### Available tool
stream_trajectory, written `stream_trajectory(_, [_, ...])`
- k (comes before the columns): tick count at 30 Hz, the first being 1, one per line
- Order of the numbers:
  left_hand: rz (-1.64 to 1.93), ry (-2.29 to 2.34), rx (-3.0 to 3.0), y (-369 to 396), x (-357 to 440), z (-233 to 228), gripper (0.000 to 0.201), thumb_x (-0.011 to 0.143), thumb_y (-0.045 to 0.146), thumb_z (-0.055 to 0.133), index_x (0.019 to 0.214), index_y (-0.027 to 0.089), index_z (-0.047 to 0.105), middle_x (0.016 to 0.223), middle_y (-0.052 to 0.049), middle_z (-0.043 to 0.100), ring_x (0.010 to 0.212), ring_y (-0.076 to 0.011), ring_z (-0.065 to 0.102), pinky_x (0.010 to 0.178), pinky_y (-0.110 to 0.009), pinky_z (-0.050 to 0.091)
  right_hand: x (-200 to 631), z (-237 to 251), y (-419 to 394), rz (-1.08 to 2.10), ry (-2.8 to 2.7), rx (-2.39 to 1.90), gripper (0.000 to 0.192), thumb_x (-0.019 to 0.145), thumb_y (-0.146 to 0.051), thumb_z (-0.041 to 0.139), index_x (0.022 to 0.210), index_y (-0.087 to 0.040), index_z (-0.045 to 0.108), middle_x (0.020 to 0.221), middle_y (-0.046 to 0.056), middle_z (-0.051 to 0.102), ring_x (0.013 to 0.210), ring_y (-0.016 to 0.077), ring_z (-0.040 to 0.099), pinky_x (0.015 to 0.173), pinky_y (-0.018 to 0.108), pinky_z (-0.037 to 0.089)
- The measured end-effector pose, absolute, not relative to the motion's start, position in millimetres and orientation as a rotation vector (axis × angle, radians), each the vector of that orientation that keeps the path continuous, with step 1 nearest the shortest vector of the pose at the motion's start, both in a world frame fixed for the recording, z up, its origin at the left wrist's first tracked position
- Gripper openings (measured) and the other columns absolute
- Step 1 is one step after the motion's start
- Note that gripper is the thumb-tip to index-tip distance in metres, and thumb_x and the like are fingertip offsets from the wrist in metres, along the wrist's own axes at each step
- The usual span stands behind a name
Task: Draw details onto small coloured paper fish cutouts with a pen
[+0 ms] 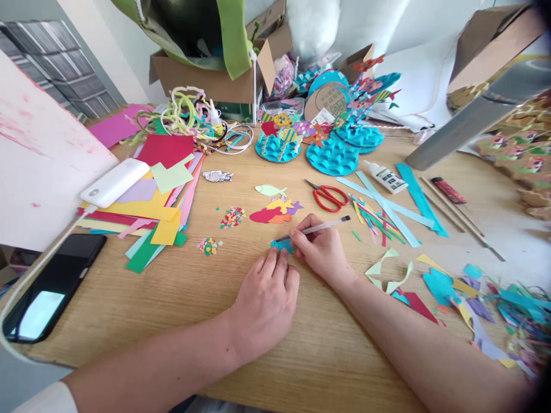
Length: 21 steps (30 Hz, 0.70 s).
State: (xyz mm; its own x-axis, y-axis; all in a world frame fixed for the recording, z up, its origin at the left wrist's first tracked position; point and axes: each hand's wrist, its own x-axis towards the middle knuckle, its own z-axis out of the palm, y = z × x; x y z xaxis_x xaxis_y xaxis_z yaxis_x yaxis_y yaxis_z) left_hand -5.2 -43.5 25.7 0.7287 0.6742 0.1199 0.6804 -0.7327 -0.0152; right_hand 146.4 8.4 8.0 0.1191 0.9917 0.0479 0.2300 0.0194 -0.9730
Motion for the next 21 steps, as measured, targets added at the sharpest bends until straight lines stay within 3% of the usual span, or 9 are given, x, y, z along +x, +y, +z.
stream_trajectory(8, [-0.129, -1.132, -2.870, -43.5, -4.0, 31.1, 0.021, 0.085, 0.015, 0.045, 0.100, 0.009, 0.058, 0.125, -0.020, 0.057, 0.090, -0.0246, 0.055, 0.076, -0.038, 0.048, 145.0, 13.4, 6.5, 0.934, -1.161, -1.360, 0.017, 0.074, -0.023, 0.062, 0.065, -0.021, 0.048, 0.049, -0.005, 0.055, 0.036, 0.0082, 0.044, 0.036, 0.020, 0.032])
stream_trajectory(21, [-0.032, -1.240, -2.920, -46.7, -4.5, 30.4, 0.030, 0.086, 0.016, 0.042, 0.114, 0.010, 0.053, 0.136, -0.021, 0.049, 0.093, -0.0253, 0.062, 0.068, -0.036, 0.053, 145.8, 11.8, 5.1, 0.860, -1.124, -1.326, 0.016, 0.075, -0.022, 0.063, 0.065, -0.021, 0.050, 0.050, -0.005, 0.055, 0.038, 0.0087, 0.044, 0.037, 0.021, 0.033])
